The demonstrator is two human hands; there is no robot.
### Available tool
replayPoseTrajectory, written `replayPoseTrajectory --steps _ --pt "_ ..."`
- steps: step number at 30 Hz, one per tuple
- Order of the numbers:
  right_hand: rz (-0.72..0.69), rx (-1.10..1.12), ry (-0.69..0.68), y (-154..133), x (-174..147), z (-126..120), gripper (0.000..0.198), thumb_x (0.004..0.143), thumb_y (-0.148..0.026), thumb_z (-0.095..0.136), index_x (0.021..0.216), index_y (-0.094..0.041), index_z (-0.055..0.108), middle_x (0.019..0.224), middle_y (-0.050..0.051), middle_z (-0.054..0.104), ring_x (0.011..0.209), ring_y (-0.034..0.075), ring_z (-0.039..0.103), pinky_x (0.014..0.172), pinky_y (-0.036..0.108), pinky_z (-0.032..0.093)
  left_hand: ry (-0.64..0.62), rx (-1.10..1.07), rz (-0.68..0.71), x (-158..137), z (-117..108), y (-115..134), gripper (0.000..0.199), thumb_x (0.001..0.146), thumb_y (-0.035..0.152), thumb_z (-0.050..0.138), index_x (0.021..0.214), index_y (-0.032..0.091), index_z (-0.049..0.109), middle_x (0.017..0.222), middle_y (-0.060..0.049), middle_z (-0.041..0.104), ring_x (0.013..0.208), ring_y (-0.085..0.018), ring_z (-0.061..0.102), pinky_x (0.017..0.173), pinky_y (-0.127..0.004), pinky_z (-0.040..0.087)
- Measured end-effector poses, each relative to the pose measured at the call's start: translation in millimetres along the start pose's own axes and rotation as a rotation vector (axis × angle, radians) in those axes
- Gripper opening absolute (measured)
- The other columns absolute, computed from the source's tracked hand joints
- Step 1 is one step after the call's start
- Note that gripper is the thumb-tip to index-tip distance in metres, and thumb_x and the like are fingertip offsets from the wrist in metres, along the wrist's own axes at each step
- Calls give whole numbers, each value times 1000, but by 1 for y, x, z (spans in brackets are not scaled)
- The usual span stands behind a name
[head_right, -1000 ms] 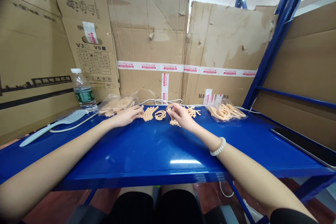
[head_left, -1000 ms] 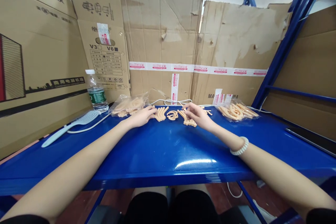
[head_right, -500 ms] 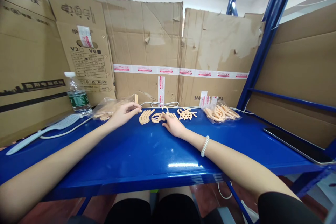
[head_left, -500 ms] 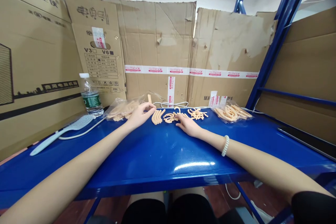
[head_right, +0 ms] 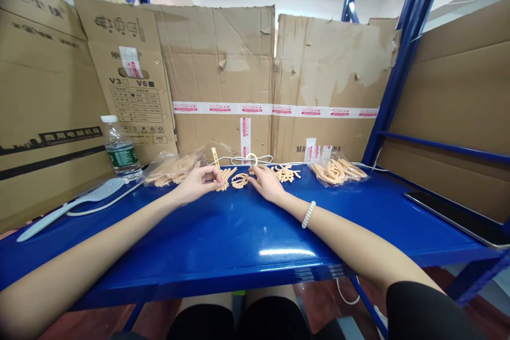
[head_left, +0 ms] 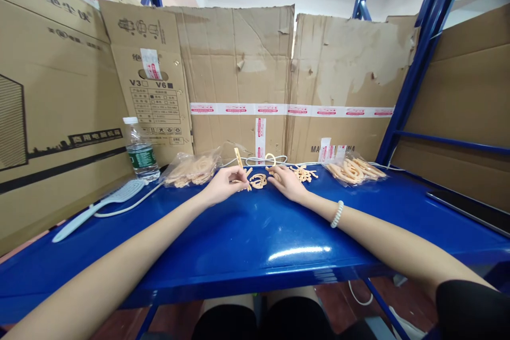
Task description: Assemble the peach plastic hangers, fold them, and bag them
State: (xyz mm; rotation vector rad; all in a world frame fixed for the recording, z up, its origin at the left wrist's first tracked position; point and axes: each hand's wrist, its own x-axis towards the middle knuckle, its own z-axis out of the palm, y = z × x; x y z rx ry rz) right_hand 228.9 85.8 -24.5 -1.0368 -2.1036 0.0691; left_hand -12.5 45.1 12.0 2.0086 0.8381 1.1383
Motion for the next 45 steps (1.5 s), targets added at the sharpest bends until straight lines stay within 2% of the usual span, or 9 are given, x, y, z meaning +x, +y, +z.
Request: replayPoseTrajectory --steps 3,7,12,16,22,25,33,41,45 --pt "33 128 92 -17 -5 -11 28 98 -35 40 104 -19 62 103 9 69 100 22 62 92 38 45 -30 -101 -28 -3 8 1 37 64 26 78 67 20 41 65 5 58 65 -16 66 69 -32 52" --pt "289 727 185 -34 -8 -5 28 84 -46 60 88 -19 66 88 5 70 78 19 65 77 33 51 -22 -259 -74 -7 21 0 44 59 22 82 76 20 42 76 4 60 71 -16 68 69 -31 52" --pt "463 1032 92 -34 -13 15 38 59 -41 82 79 -20 58 73 2 71 63 16 66 64 31 55 -41 -398 -145 -11 34 -1 49 57 29 85 94 18 55 89 -6 68 84 -21 68 74 -36 54" --pt "552 1192 26 -30 -13 17 38 58 -26 85 82 -21 56 77 1 73 70 15 69 74 30 58 24 -420 -160 -12 39 -7 38 57 32 86 78 16 58 76 -1 65 74 -18 66 74 -34 52" --pt "644 1286 -166 -29 -8 7 16 67 -10 79 73 -15 66 80 4 73 74 11 70 81 25 57 147 -359 -170 -11 36 -19 34 57 30 86 69 17 57 70 2 62 71 -15 63 71 -31 49" --pt "681 1307 -262 -29 -6 -2 11 71 -9 76 71 -14 66 82 4 74 76 13 71 78 26 58 141 -318 -187 -10 35 -21 35 55 30 86 62 16 55 66 3 59 62 -13 59 63 -29 46" --pt "676 1288 -522 -28 -5 -13 5 80 -8 69 80 -12 65 84 6 75 84 16 73 78 29 58 138 -228 -157 -10 37 -20 33 55 30 85 58 16 56 68 2 60 66 -15 60 68 -31 47" --pt "688 1259 -495 -33 -5 -10 6 80 -4 66 80 -10 64 77 9 74 77 16 73 79 26 59 98 -169 -101 -11 36 -13 29 57 26 83 57 15 56 68 1 64 70 -17 64 69 -30 49" --pt "704 1191 -407 -38 -6 -9 11 81 0 62 76 -10 63 75 8 73 72 16 73 75 26 60 85 -159 -80 -11 37 -13 29 57 26 83 56 15 56 69 0 65 69 -17 63 68 -30 49"
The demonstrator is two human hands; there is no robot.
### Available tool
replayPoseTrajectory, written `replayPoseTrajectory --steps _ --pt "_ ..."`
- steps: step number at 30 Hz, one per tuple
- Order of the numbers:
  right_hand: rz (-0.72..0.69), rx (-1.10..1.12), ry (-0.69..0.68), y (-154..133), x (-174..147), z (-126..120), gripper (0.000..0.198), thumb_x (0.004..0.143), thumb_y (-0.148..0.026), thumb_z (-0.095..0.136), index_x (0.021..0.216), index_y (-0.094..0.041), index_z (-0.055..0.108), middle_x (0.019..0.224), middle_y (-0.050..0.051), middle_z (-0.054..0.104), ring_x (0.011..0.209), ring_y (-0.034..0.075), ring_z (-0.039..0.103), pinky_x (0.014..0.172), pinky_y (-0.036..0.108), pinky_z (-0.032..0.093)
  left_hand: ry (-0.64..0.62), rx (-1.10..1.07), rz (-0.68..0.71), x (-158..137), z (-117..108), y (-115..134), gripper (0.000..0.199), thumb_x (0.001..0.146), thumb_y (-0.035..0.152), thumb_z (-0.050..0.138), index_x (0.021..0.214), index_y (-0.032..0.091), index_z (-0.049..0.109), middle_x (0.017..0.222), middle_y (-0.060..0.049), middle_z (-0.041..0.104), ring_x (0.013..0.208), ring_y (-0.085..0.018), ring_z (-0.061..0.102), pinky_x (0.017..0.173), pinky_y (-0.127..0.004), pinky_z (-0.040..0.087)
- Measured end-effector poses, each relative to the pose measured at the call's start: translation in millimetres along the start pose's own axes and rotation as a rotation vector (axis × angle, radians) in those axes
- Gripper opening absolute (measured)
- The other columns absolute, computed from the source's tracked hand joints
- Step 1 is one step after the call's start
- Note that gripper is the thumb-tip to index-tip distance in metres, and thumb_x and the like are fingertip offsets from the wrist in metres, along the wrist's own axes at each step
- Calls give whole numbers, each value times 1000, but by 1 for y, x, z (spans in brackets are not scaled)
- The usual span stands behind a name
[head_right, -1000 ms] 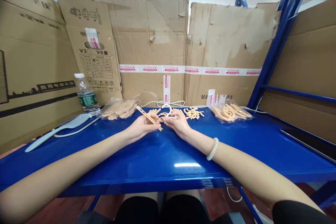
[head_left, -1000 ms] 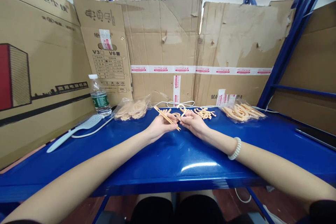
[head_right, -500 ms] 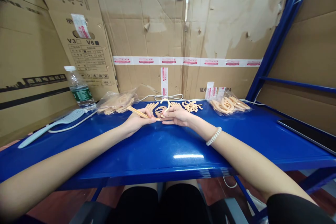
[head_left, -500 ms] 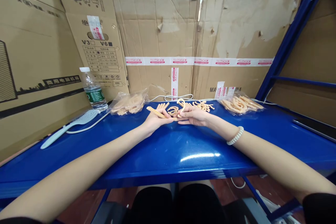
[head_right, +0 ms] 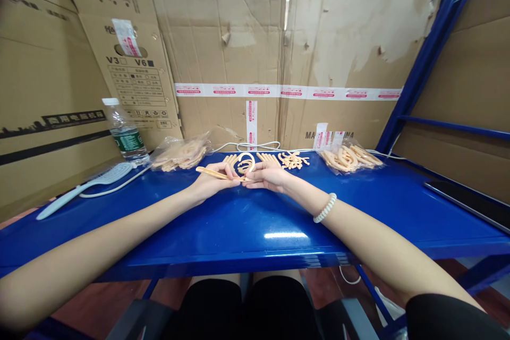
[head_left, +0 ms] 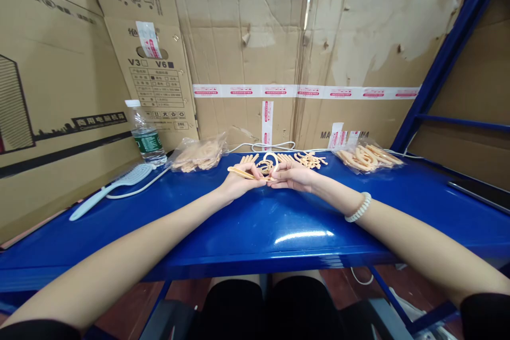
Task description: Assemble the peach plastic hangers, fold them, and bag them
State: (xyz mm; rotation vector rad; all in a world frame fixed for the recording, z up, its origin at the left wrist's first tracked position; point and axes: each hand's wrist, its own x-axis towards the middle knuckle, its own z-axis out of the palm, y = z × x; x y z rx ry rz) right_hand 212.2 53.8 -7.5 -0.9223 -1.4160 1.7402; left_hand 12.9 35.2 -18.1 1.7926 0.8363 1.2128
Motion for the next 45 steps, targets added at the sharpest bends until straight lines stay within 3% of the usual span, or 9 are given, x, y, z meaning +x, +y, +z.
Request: replayPoseTrajectory --steps 16,23,28,36,40,45 --pt "-162 -65 161 10 3 15 20 69 2 72 67 -13 59 55 2 67 52 12 67 54 20 58 12 -18 -45 -2 3 0 30 56 23 84 54 15 55 68 -1 66 65 -14 62 63 -26 48" --pt "-228 -71 132 10 3 15 19 63 -10 80 69 -13 62 59 2 69 54 11 65 60 23 56 110 -74 -88 0 2 -1 29 54 22 86 66 14 60 63 4 59 57 -9 52 56 -21 40" --pt "-290 -95 134 11 2 16 24 54 -20 86 68 -15 66 66 1 70 62 12 63 65 25 52 172 -215 -128 1 3 0 38 53 20 85 78 15 58 70 3 62 67 -12 60 66 -25 48" --pt "-353 -139 134 9 0 17 29 52 -28 86 68 -15 67 64 -1 66 57 9 57 55 23 49 241 -343 -179 -2 6 3 43 55 6 82 89 15 58 79 3 63 75 -12 65 76 -27 52" --pt "-339 -112 95 7 -2 18 27 58 -29 84 73 -14 68 64 -1 65 56 9 59 58 23 53 217 -365 -216 -2 7 7 45 56 5 83 92 15 58 77 4 63 70 -11 65 72 -26 53" --pt "-351 -121 78 5 -3 17 30 60 -27 84 79 -15 64 63 -2 66 58 11 63 60 25 56 110 -383 -286 -4 10 9 39 57 9 86 86 11 60 76 -4 70 72 -15 69 73 -29 56"
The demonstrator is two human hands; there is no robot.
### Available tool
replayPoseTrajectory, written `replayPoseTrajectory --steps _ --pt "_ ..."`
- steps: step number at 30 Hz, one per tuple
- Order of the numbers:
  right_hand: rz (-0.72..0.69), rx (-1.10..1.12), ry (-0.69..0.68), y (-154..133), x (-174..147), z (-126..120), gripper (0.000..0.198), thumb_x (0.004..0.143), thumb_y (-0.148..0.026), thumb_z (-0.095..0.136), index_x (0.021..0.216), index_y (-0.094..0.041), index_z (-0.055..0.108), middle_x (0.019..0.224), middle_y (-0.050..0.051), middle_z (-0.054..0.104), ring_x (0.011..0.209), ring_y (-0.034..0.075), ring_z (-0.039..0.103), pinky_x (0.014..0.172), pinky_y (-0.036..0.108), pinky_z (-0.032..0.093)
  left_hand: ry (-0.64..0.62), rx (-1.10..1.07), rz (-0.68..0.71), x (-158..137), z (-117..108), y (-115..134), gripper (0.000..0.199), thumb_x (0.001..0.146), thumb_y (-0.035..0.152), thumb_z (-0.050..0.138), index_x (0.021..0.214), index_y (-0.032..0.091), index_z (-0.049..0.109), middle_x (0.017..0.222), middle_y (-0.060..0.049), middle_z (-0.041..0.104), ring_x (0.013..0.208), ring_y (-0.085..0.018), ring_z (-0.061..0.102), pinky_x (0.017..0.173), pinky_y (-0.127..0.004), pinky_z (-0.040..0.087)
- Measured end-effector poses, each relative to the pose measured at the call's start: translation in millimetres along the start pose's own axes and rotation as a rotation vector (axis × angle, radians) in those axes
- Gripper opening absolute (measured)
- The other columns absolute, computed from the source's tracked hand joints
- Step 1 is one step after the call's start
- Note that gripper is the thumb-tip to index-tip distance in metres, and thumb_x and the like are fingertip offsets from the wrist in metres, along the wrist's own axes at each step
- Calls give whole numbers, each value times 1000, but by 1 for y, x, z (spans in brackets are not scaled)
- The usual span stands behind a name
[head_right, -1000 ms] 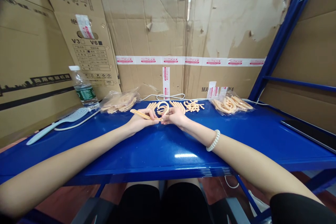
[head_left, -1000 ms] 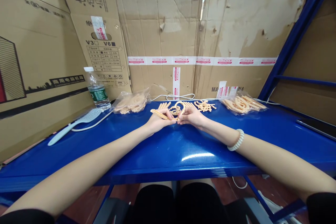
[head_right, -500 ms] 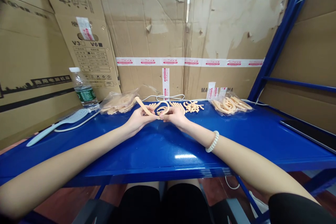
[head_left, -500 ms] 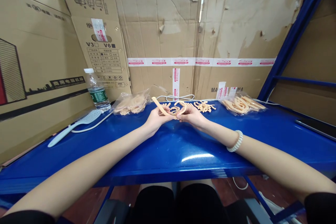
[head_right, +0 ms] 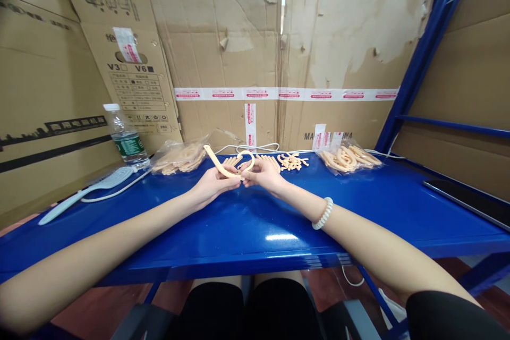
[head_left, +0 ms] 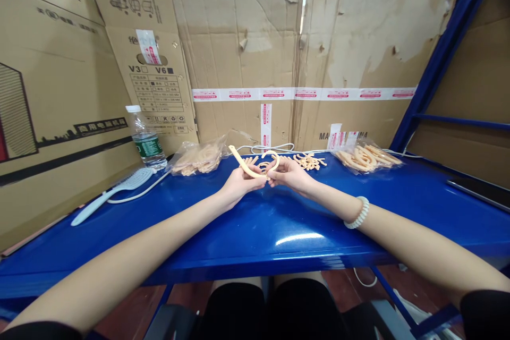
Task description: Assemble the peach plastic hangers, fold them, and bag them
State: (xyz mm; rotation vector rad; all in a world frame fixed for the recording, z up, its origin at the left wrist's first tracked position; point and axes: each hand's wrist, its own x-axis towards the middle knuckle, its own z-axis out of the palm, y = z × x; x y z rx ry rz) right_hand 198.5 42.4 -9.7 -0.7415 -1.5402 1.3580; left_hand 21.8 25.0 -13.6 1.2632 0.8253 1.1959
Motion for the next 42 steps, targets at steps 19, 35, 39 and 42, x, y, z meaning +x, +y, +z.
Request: replayPoseTrajectory --steps 19,35,39,42 --pt "-32 18 106 -19 5 -17 23 74 -17 75 94 -12 66 75 5 72 63 11 66 64 25 58 8 -38 -125 0 0 1 19 67 8 82 77 10 66 69 -4 70 63 -14 68 71 -29 58" --pt "-336 -1545 -7 5 16 -59 22 87 -26 58 103 -17 70 111 13 69 109 31 51 92 44 35 0 -27 -136 5 -4 -4 19 67 7 82 79 10 68 74 -5 71 64 -12 67 70 -27 58" --pt "-341 -1513 -38 9 18 -57 19 90 -18 53 94 -17 71 106 12 70 107 29 52 91 42 34 -6 -19 -133 5 -4 -4 19 67 8 83 79 10 68 74 -6 71 64 -12 67 72 -27 58" --pt "-354 -1424 -23 10 20 -56 15 86 -14 57 83 -18 71 102 11 71 105 27 54 91 41 36 -12 -15 -131 6 -4 -4 20 66 10 84 78 10 68 73 -6 71 64 -12 67 71 -28 57"
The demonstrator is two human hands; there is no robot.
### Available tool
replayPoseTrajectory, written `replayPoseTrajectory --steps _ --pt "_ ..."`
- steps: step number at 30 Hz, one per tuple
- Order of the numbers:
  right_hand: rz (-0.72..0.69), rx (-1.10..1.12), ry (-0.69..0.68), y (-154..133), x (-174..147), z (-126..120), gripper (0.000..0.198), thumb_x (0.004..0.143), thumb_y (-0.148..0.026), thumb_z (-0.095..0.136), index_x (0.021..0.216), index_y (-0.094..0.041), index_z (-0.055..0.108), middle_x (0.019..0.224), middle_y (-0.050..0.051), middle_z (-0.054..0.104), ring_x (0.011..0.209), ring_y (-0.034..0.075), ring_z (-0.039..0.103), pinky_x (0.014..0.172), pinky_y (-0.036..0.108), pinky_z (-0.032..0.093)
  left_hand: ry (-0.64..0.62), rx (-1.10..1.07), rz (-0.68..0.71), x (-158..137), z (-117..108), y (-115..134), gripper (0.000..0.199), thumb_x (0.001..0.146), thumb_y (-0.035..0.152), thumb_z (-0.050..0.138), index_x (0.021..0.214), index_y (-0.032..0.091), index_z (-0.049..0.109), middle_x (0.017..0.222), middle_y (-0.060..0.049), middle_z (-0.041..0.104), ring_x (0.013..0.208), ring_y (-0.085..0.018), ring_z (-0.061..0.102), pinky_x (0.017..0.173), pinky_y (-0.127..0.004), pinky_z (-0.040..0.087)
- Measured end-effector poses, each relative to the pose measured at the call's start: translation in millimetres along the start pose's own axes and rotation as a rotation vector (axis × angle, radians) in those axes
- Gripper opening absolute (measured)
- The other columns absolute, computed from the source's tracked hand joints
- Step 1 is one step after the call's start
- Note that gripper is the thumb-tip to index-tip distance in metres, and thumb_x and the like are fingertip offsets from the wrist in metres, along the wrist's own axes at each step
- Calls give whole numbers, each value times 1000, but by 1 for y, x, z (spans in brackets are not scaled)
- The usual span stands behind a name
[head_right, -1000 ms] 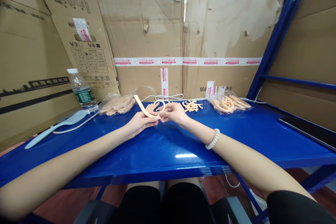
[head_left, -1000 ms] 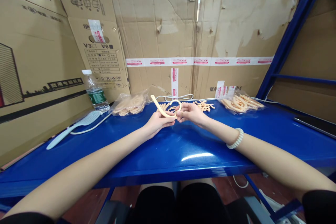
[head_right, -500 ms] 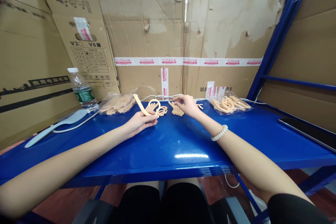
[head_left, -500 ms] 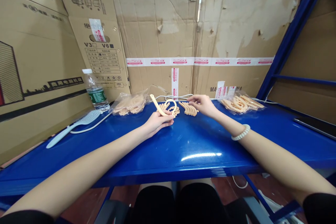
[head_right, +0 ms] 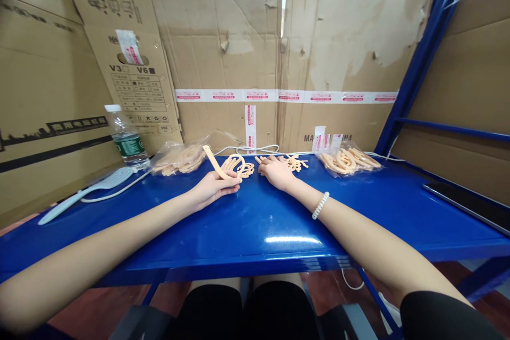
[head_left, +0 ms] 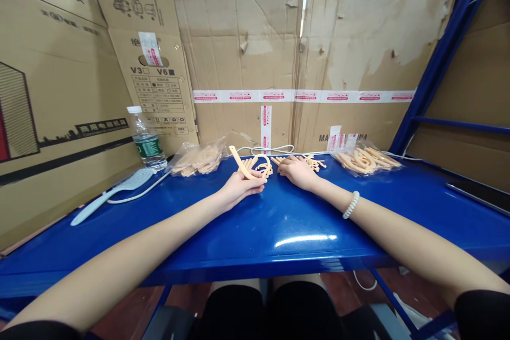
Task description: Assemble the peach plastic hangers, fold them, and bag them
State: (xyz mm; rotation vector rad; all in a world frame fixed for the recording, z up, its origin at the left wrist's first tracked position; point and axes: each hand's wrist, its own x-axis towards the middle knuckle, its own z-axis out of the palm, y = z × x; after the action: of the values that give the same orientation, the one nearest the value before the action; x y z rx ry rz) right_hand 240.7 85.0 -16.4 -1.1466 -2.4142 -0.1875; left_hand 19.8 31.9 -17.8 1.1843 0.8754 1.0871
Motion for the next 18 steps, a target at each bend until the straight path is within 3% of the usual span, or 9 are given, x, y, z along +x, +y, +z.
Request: replayPoseTrajectory --steps 3,8,10,13,18 --pt "34 138 76 0 1 -1 14 84 -10 56 80 -17 69 96 9 71 96 23 61 87 36 42 0 0 3 0 0 0 21 65 10 84 78 10 68 72 -5 70 64 -11 67 72 -28 57" --pt "163 441 259 -9 3 -11 24 95 -21 38 101 -16 61 84 7 71 66 16 68 69 30 53 -5 -6 0 -2 1 1 25 62 11 87 78 11 67 70 -3 69 64 -11 66 71 -27 57" --pt "210 753 339 -18 2 -18 21 93 -32 46 100 -17 60 93 8 71 70 16 71 67 29 56 -10 -7 1 -2 1 1 27 61 11 88 78 11 67 69 -2 68 63 -11 66 71 -26 56" --pt "297 1225 380 -36 1 -27 31 79 -45 68 92 -17 65 97 9 72 79 19 72 75 31 58 -21 -8 6 -2 1 2 28 59 12 88 77 11 67 67 -2 68 62 -10 65 69 -25 56" --pt "458 1418 354 -57 -3 -29 30 68 -40 79 81 -14 71 92 10 74 78 18 71 77 29 57 -47 -7 9 -2 1 2 28 58 12 88 77 11 67 69 -2 70 59 -9 64 64 -23 54"
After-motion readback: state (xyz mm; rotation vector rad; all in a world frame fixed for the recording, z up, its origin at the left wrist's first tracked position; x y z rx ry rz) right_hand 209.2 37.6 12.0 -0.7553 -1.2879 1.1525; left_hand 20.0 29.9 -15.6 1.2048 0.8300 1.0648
